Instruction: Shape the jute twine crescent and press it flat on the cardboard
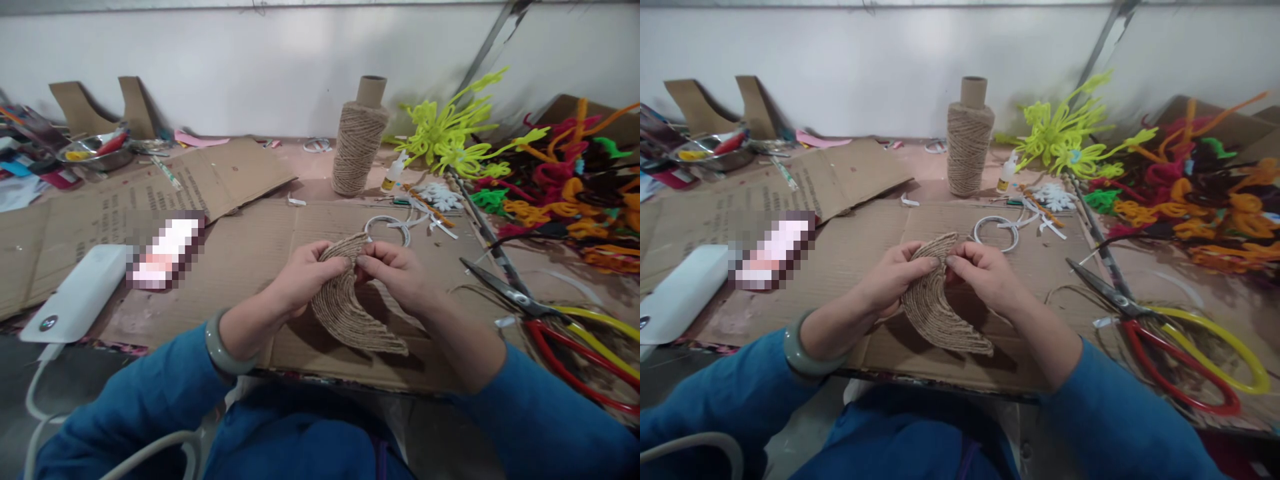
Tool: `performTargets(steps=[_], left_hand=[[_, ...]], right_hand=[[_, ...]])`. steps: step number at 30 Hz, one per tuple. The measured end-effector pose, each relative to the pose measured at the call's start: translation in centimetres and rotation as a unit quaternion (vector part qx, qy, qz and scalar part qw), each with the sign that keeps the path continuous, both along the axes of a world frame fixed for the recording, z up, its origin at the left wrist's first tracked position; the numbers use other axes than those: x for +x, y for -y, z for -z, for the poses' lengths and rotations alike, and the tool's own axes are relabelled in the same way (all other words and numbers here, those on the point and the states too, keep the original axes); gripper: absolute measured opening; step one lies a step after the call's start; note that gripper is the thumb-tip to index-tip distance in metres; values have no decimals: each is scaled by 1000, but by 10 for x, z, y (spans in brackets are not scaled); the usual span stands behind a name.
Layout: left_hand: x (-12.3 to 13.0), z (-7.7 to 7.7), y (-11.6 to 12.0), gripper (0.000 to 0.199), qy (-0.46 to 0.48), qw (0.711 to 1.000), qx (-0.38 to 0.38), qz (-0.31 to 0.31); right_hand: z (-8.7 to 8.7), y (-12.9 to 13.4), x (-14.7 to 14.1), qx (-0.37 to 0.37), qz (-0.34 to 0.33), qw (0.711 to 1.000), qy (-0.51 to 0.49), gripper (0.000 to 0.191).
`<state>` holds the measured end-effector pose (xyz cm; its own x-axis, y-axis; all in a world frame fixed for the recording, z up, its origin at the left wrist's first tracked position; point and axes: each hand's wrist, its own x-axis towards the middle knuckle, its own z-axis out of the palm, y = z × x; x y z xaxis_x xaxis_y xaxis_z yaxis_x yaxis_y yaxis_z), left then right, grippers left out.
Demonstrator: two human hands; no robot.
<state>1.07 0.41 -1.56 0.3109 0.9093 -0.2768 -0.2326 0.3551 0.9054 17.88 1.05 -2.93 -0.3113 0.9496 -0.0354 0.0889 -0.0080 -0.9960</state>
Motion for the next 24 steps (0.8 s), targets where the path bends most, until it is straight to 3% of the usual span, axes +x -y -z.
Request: performTargets(steps=[24], left_hand=[[-3,-1,6,22,-40,998,35,24]], right_hand=[[-3,8,-4,55,-30,998,-10,13]])
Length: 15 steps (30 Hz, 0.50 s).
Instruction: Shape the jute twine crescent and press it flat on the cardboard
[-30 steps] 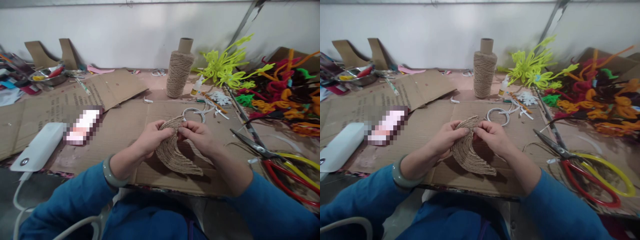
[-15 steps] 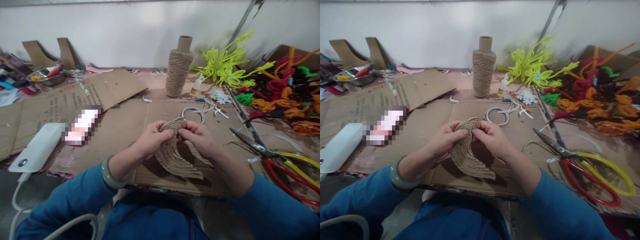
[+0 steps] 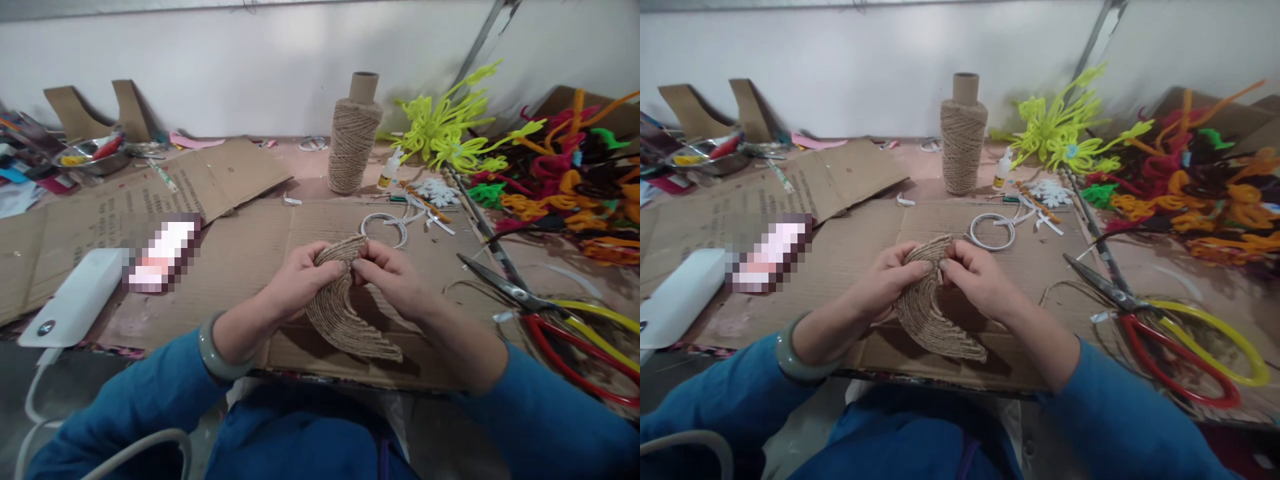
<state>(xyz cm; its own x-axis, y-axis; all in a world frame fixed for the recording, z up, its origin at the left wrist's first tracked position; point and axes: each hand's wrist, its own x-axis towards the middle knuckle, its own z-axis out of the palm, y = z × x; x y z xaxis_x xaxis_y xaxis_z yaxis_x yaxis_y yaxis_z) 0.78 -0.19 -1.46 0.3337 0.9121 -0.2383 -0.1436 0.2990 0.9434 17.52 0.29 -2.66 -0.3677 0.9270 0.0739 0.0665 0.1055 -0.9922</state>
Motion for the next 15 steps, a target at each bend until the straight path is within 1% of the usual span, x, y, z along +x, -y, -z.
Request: performTargets(steps=[4,7,9,11,13,15], left_hand=[[-1,0,-4,26,16,1000,-4,12],[0,1,-7,26,40,999,-14,23],[1,2,-8,25,52,998,-27,27],[1,3,-10,23,50,998,-37,31],[0,4,-12,22,38,998,-37,36],[-1,5,-14,21,13,998,-35,44]], right_hand=[[2,-1,0,-2,0,1000,-10,17],[7,-5,0,-51,-9,998,-33,26],[10,-9,0,-88,7,994,-57,36],[11,-14,2,-106,38,991,-76,46],[9,-18,6,-104,66,989,-83,51],[4,-20,10,-90,80,990,-71,51]])
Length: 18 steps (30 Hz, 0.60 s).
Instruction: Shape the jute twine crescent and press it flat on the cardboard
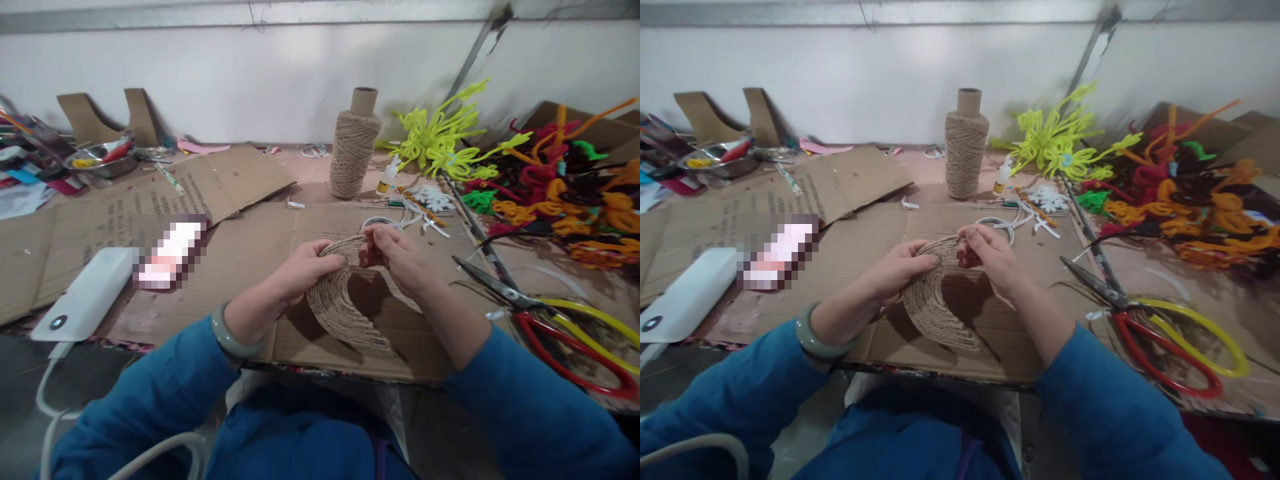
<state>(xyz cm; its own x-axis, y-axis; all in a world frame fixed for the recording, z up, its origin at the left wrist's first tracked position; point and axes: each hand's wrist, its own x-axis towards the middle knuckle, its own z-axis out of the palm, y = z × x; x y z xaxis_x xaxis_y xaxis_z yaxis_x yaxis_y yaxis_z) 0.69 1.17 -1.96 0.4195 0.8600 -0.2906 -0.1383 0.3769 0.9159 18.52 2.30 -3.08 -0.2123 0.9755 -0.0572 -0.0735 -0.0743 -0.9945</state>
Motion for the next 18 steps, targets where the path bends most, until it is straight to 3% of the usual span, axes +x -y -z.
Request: performTargets(steps=[6,12,15,18], left_hand=[[-4,2,-6,18,-71,997,-2,34],[-10,4,-18,27,-63,997,15,-40],[-14,4,-22,30,-84,996,13,-39],[-18,9,-29,35,-133,988,63,-51]], right_hand=[[-7,-1,3,-9,27,997,70,35],[6,-14,13,-22,113,991,67,35],[11,-22,23,-13,153,985,76,36],[12,-24,27,-1,154,982,106,34]])
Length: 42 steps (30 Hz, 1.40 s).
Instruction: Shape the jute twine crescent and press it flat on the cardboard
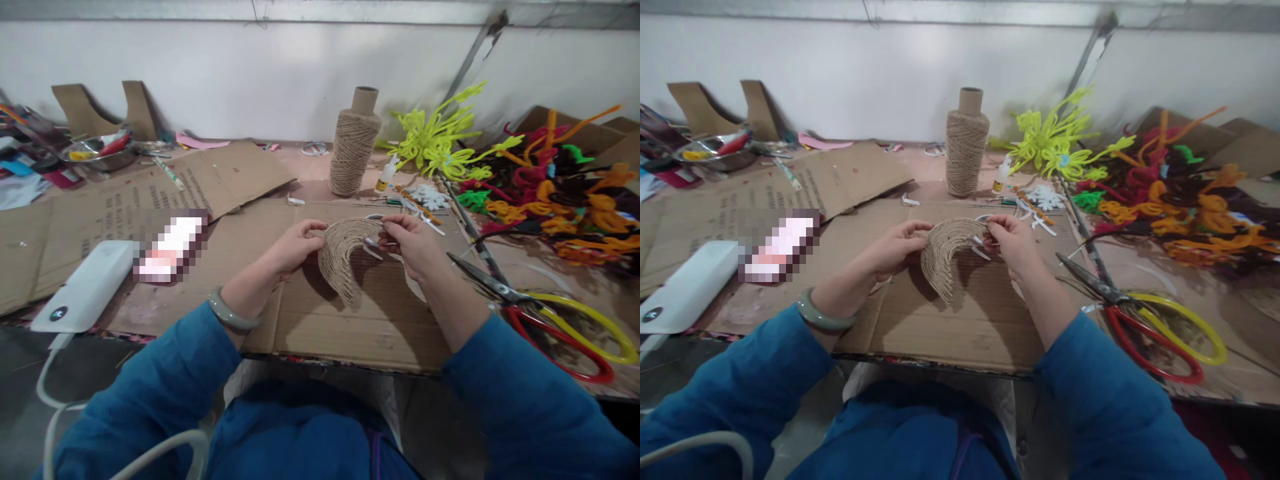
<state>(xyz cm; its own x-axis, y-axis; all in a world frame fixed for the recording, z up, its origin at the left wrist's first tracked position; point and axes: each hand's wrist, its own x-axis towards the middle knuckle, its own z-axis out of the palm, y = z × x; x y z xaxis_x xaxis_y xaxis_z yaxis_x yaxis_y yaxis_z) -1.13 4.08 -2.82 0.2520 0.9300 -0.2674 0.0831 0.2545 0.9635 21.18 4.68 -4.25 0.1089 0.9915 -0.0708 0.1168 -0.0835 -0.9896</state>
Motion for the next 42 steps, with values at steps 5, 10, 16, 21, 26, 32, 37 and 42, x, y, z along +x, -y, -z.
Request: performTargets(steps=[5,10,16,21,26,32,37,42], left_hand=[[-12,12,-17,37,-76,990,95,-68],[-18,14,-21,17,-144,978,146,-34],[-16,2,-11,16,-199,963,183,14],[-31,-6,16,12,-311,876,351,114],[-47,7,33,19,-334,809,453,172],[-45,3,28,20,-358,778,472,208],[-50,2,26,22,-384,750,482,240],[-53,5,26,23,-402,737,480,256]], right_hand=[[-3,12,-7,-8,-106,989,102,25],[-4,23,-6,-4,-229,946,228,13],[-6,23,-7,62,-214,920,323,5],[3,27,-19,248,-231,870,359,17],[15,30,-28,366,-253,795,411,16],[16,29,-44,349,-246,797,426,13],[18,30,-46,378,-275,758,455,19],[20,29,-44,398,-272,737,474,20]])
